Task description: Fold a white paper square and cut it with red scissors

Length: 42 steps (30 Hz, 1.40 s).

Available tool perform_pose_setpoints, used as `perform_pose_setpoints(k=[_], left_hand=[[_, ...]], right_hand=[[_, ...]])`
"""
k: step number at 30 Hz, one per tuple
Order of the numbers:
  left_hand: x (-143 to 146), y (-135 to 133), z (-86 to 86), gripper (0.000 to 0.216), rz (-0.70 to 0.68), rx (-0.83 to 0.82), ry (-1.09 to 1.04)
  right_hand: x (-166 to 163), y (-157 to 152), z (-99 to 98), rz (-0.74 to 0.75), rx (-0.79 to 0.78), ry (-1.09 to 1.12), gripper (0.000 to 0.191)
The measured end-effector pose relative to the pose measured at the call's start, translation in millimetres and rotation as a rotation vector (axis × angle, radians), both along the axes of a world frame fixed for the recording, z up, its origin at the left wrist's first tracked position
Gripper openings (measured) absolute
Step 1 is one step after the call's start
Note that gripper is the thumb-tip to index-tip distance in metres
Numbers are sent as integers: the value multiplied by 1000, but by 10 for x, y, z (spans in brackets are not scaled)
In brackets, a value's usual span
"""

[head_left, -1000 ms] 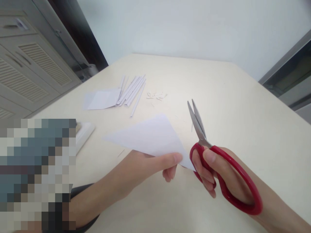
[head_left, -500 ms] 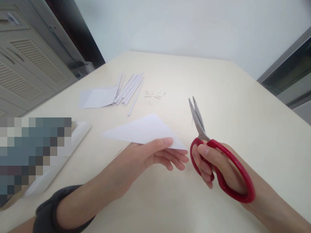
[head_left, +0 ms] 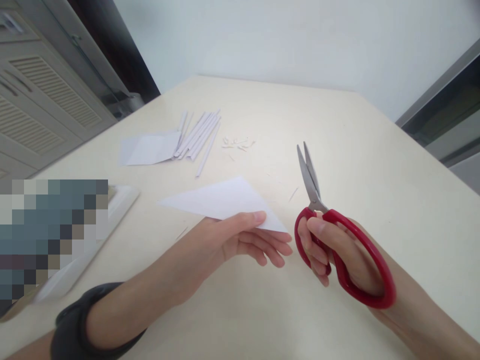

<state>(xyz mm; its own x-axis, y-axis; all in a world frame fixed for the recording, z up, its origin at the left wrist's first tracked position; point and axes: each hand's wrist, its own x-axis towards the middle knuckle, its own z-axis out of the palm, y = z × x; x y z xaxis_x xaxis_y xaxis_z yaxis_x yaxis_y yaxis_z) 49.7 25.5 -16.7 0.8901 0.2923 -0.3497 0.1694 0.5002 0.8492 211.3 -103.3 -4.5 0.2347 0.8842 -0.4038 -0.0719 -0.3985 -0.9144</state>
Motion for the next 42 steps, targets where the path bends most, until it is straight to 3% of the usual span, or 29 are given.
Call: perform_pose_setpoints(k=[8, 18, 24, 27, 33, 37, 42], left_hand=[[1, -17, -22, 34, -41, 22, 4], [9, -37, 1, 24, 43, 167, -6], [-2, -85, 13, 23, 29, 127, -49], [-6, -95, 26, 22, -31, 121, -28], [-9, -86, 44, 22, -307, 121, 99], [-19, -127, 86, 22, -310, 163, 188], [-11, -144, 223, 22, -426, 413, 256]], right_hand=[[27, 20, -66, 9, 21, 28, 41], [2, 23, -40, 32, 24, -24, 44], [26, 45, -75, 28, 34, -32, 47], [17, 12, -71, 34, 25, 5, 45], [-38, -42, -47, 74, 120, 124, 33], [-19, -32, -80, 69, 149, 184, 26], [17, -13, -125, 48, 166, 105, 18]])
